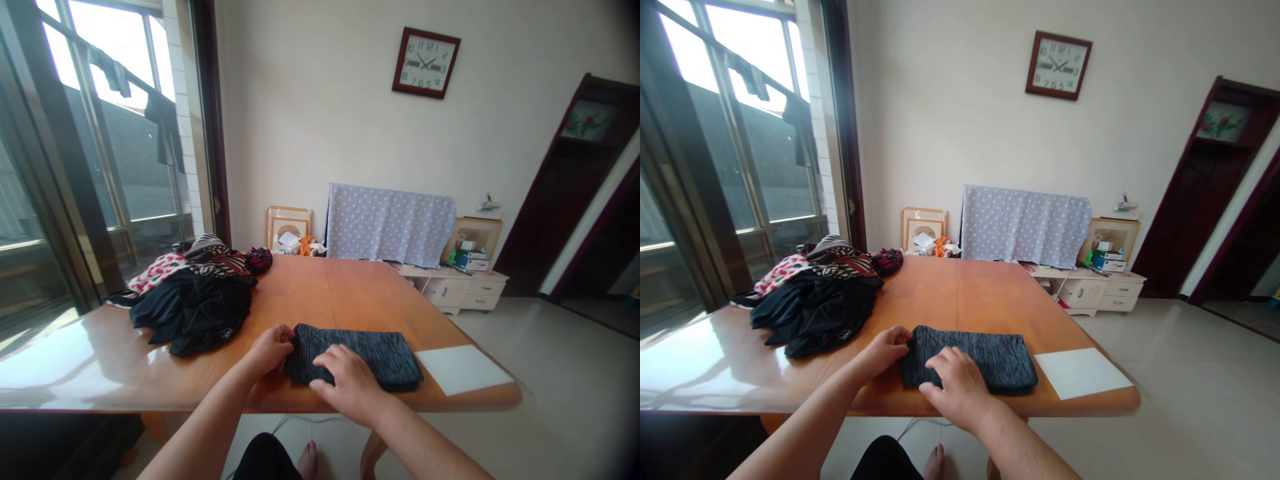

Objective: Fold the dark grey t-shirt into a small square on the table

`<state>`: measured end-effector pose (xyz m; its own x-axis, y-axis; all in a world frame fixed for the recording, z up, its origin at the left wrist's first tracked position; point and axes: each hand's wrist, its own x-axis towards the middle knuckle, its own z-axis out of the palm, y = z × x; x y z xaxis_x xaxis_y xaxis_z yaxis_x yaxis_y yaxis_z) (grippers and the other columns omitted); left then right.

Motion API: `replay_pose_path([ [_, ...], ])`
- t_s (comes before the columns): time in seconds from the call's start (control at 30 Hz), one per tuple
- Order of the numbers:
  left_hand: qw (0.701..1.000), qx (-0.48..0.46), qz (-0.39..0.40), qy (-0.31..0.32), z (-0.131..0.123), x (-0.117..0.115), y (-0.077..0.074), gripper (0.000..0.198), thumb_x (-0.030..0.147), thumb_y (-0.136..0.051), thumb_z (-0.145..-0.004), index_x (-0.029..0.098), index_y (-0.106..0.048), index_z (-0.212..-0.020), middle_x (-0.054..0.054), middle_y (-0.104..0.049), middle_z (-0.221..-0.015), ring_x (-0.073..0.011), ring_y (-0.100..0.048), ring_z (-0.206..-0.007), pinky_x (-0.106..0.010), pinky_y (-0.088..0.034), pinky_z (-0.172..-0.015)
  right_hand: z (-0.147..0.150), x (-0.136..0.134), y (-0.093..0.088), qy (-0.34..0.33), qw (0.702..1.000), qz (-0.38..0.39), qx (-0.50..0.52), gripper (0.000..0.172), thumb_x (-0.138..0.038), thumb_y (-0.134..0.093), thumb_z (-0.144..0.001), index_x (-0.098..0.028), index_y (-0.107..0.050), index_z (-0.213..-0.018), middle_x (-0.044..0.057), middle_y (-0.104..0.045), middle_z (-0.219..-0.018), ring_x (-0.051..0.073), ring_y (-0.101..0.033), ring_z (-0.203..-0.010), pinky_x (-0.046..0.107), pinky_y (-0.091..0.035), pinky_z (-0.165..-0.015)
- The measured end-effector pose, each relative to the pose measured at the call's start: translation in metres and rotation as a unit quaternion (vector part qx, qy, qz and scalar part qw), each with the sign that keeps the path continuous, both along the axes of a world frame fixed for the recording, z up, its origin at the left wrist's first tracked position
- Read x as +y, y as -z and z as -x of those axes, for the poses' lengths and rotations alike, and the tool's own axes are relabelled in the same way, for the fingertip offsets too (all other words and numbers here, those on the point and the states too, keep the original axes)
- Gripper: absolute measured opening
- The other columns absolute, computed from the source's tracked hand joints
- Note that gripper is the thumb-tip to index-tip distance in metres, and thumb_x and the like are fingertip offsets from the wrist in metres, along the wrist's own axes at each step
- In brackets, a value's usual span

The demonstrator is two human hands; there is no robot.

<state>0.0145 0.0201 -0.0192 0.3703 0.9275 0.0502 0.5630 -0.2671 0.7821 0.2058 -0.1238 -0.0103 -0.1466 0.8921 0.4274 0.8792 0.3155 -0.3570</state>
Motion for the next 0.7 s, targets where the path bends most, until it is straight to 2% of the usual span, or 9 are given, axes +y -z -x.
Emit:
replay_pose_path([
  [0.07, 1.000, 0.004, 0.000, 0.009, 0.002, 0.000, 0.001, 0.032, 0.011, -0.063, -0.067, 0.019, -0.066, -0.098, 0.004, -0.064, -0.069, -0.0105, -0.057, -0.061, -0.019, -0.040, -0.056, 0.014, 0.001, 0.005, 0.006, 1.000, 0.008, -0.015, 0.026, -0.034, -0.071, -0.079, -0.028, -0.069, -0.104, 0.002, -0.066, -0.099, 0.021, -0.057, -0.098, 0.032, -0.043, -0.087],
  [0.23, 1.000, 0.009, -0.012, 0.019, 0.003, 0.001, 0.003, 0.027, 0.014, -0.060, -0.070, 0.020, -0.070, -0.094, 0.001, -0.071, -0.079, -0.0144, -0.063, -0.073, -0.021, -0.045, -0.064, 0.019, 0.011, 0.008, 0.032, 0.999, -0.002, 0.025, 0.008, -0.026, -0.062, -0.085, -0.025, -0.070, -0.087, 0.001, -0.065, -0.088, 0.019, -0.057, -0.088, 0.029, -0.041, -0.080],
  [0.33, 0.999, 0.018, -0.023, 0.023, 0.002, 0.002, 0.004, 0.025, 0.018, -0.059, -0.071, 0.022, -0.072, -0.091, 0.000, -0.074, -0.084, -0.0165, -0.066, -0.080, -0.022, -0.047, -0.069, 0.019, 0.017, 0.006, 0.031, 0.991, -0.010, 0.132, 0.016, -0.029, -0.055, -0.090, -0.023, -0.067, -0.083, 0.000, -0.064, -0.081, 0.017, -0.057, -0.081, 0.027, -0.040, -0.074],
  [0.47, 0.999, 0.015, -0.024, 0.028, 0.003, 0.003, 0.005, 0.025, 0.020, -0.058, -0.072, 0.023, -0.072, -0.091, 0.000, -0.074, -0.086, -0.0173, -0.066, -0.084, -0.022, -0.048, -0.072, 0.022, 0.022, 0.008, 0.048, 0.955, 0.014, 0.291, 0.027, -0.040, -0.047, -0.095, -0.021, -0.064, -0.085, -0.001, -0.058, -0.070, 0.015, -0.051, -0.066, 0.024, -0.039, -0.062],
  [0.7, 0.999, -0.029, 0.001, 0.028, 0.005, 0.008, 0.008, 0.024, 0.015, -0.056, -0.070, 0.019, -0.068, -0.091, -0.001, -0.071, -0.083, -0.0151, -0.064, -0.077, -0.020, -0.045, -0.064, 0.026, 0.018, 0.017, 0.010, 0.958, 0.038, 0.284, 0.021, -0.035, -0.057, -0.087, -0.020, -0.063, -0.073, -0.001, -0.059, -0.073, 0.015, -0.052, -0.071, 0.025, -0.038, -0.068],
])
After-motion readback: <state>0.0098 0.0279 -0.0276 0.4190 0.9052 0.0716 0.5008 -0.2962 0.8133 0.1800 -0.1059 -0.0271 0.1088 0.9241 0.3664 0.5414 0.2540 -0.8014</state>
